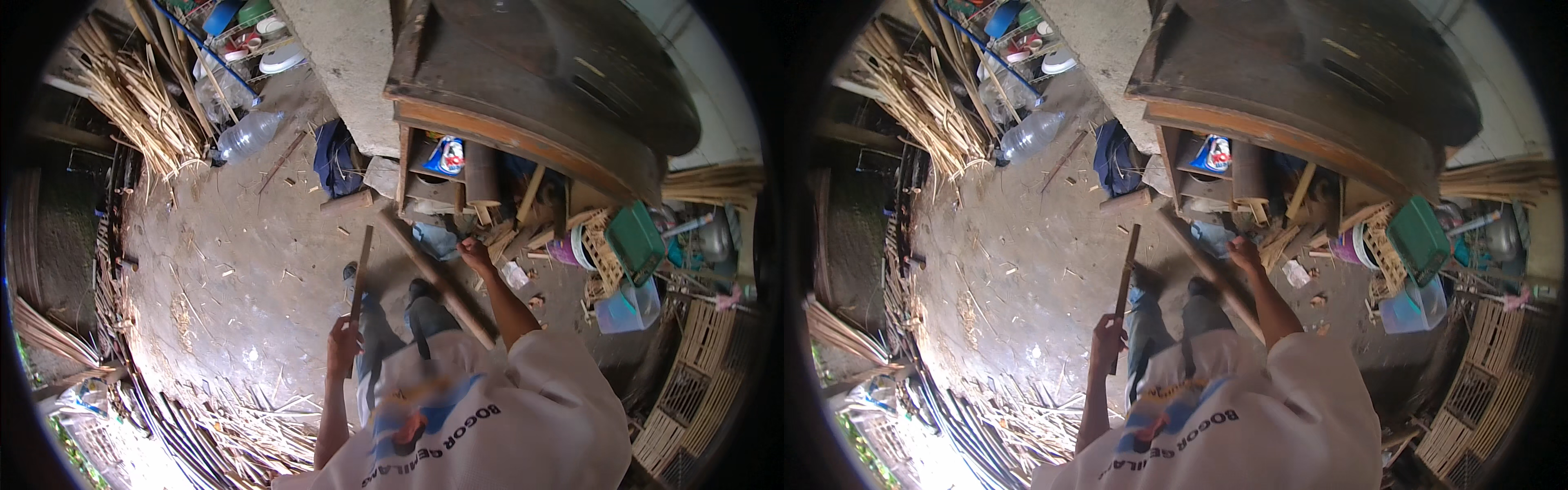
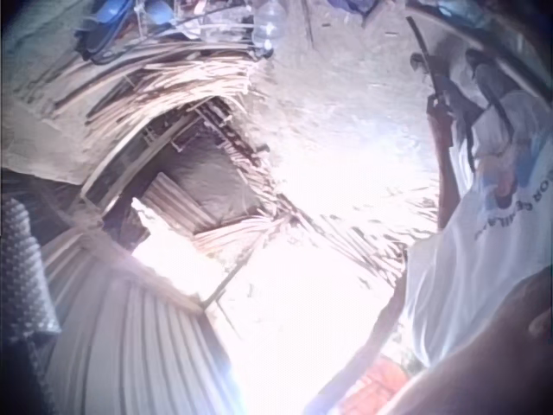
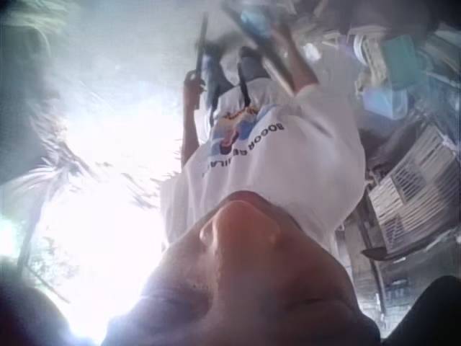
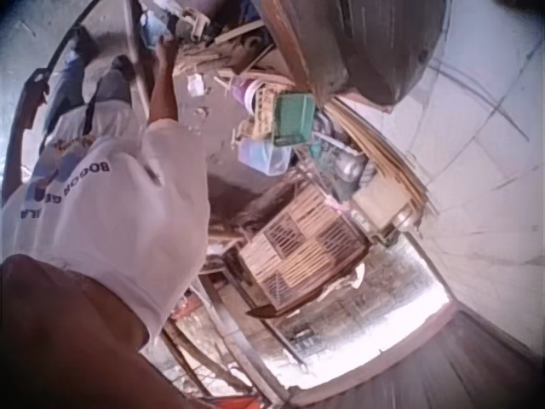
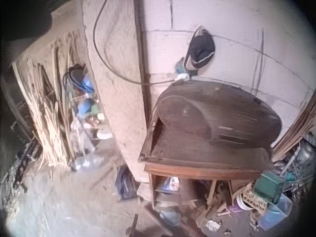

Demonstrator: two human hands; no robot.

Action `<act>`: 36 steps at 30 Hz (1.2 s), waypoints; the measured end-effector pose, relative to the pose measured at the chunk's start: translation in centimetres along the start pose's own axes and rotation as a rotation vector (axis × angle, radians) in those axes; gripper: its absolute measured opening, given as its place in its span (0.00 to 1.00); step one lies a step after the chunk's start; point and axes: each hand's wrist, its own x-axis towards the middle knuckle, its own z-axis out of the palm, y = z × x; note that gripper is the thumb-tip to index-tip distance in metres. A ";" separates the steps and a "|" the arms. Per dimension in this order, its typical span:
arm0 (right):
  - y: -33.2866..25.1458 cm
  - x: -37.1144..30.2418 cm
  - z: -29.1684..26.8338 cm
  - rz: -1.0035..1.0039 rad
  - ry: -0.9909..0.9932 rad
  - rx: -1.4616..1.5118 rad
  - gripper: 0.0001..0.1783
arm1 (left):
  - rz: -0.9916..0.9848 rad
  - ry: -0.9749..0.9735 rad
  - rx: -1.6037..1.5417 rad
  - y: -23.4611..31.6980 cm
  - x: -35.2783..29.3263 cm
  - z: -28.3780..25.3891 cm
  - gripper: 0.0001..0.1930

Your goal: The person splits bamboo poles into thin strips using a machete and a wooden wedge. They repeatedly strike the wedge to drive it through the bamboo, then separate the resulting strips. The person also wipes a bamboo pole with a cloth and water.

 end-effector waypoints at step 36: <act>-13.5 -22.4 -7.5 0.215 -0.923 1.184 0.25 | 0.154 0.084 -0.509 1.9 -3.3 -3.8 0.23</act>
